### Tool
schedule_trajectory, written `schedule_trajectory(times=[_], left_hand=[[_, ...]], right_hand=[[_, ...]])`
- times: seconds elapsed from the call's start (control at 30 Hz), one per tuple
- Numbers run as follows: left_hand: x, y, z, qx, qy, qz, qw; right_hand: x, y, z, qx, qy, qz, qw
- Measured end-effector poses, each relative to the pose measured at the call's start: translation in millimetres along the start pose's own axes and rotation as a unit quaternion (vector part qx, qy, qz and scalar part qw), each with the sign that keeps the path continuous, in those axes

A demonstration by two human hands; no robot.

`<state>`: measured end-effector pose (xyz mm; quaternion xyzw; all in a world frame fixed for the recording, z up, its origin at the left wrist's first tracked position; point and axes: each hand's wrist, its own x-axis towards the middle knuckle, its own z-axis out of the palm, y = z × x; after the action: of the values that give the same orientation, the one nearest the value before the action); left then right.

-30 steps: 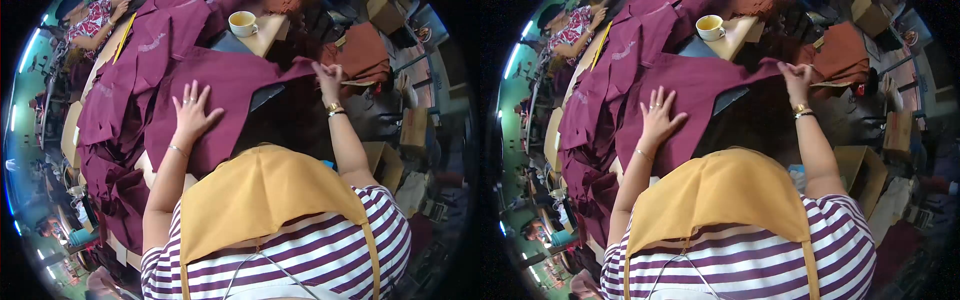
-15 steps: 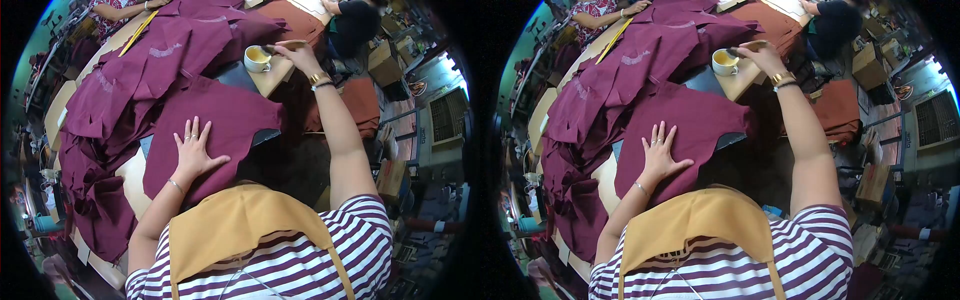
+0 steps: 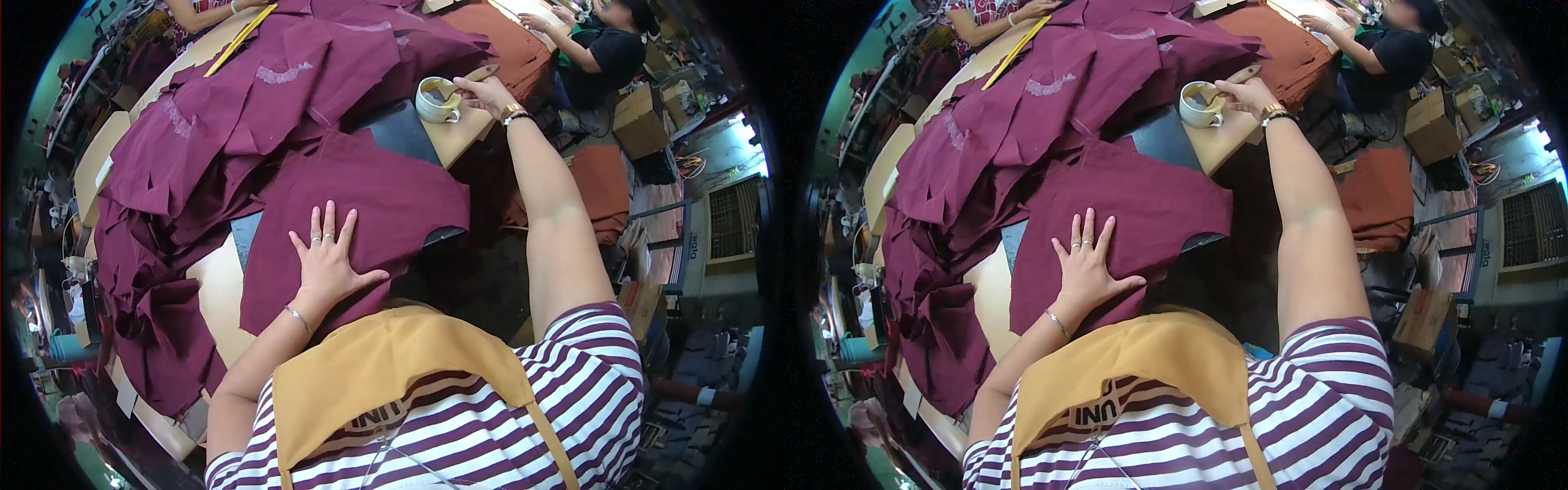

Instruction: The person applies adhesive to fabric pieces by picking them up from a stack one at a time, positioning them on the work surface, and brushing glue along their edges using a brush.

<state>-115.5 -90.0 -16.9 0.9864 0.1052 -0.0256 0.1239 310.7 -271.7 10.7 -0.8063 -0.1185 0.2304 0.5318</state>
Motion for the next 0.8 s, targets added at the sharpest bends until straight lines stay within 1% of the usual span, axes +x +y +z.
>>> schedule_trajectory(times=[0.07, 0.1, 0.17, 0.23, 0.27, 0.33, 0.37, 0.47, 0.5, 0.53, 0.6, 0.63, 0.67, 0.7, 0.73, 0.77, 0.8], left_hand=[[2.4, -2.5, 4.3, -0.015, 0.013, 0.008, 1.0], [6.6, -9.4, 13.1, -0.021, 0.019, 0.014, 0.999], [14.8, -18.7, 11.0, -0.042, 0.013, 0.031, 0.999], [21.1, -27.2, 4.7, -0.022, 0.008, 0.049, 0.999], [20.7, -29.3, 0.6, -0.01, 0.007, 0.057, 0.998], [20.1, -30.0, 0.1, 0.001, 0.009, 0.053, 0.999], [20.0, -29.8, 0.7, 0.002, 0.011, 0.052, 0.999], [20.5, -29.9, 3.2, 0.0, 0.017, 0.053, 0.998], [20.2, -30.2, 4.4, -0.001, 0.019, 0.053, 0.998], [20.2, -30.2, 5.1, -0.002, 0.021, 0.054, 0.998], [20.6, -30.8, 5.6, -0.003, 0.027, 0.056, 0.998], [20.6, -31.9, 7.0, -0.005, 0.033, 0.058, 0.998], [20.9, -32.8, 8.8, -0.008, 0.038, 0.061, 0.997], [21.1, -33.0, 9.5, -0.012, 0.042, 0.064, 0.997], [21.7, -33.3, 9.1, -0.009, 0.046, 0.067, 0.997], [23.0, -34.0, 9.0, -0.007, 0.048, 0.072, 0.996], [22.9, -34.7, 9.7, -0.006, 0.047, 0.076, 0.996]], right_hand=[[-7.7, 2.2, -4.0, 0.102, -0.007, -0.003, 0.995], [-12.0, -1.3, -5.4, 0.145, -0.006, -0.027, 0.989], [-21.9, -13.3, -12.8, 0.167, 0.024, -0.083, 0.982], [-28.7, -22.4, -21.9, 0.17, 0.048, -0.132, 0.976], [-33.7, -26.2, -26.7, 0.075, 0.073, -0.16, 0.981], [-53.9, -45.3, -30.0, -0.116, 0.121, -0.214, 0.962], [-52.6, -38.8, -30.2, -0.125, 0.099, -0.288, 0.944], [-61.2, -23.7, -32.7, -0.227, 0.028, -0.265, 0.937], [-70.1, -25.9, -34.0, -0.304, 0.033, -0.299, 0.904], [-73.4, -29.5, -41.1, -0.402, 0.044, -0.321, 0.856], [-81.8, -39.3, -63.0, -0.581, 0.064, -0.354, 0.73], [-94.4, -57.9, -72.0, -0.598, 0.067, -0.333, 0.726], [-95.5, -66.1, -90.3, -0.58, 0.117, -0.386, 0.708], [-94.4, -82.7, -114.8, -0.562, 0.159, -0.469, 0.663], [-120.6, -112.7, -122.3, -0.629, 0.244, -0.356, 0.647], [-116.1, -122.4, -165.9, -0.615, 0.236, -0.431, 0.617], [-143.8, -144.3, -160.2, -0.544, 0.285, -0.441, 0.654]])
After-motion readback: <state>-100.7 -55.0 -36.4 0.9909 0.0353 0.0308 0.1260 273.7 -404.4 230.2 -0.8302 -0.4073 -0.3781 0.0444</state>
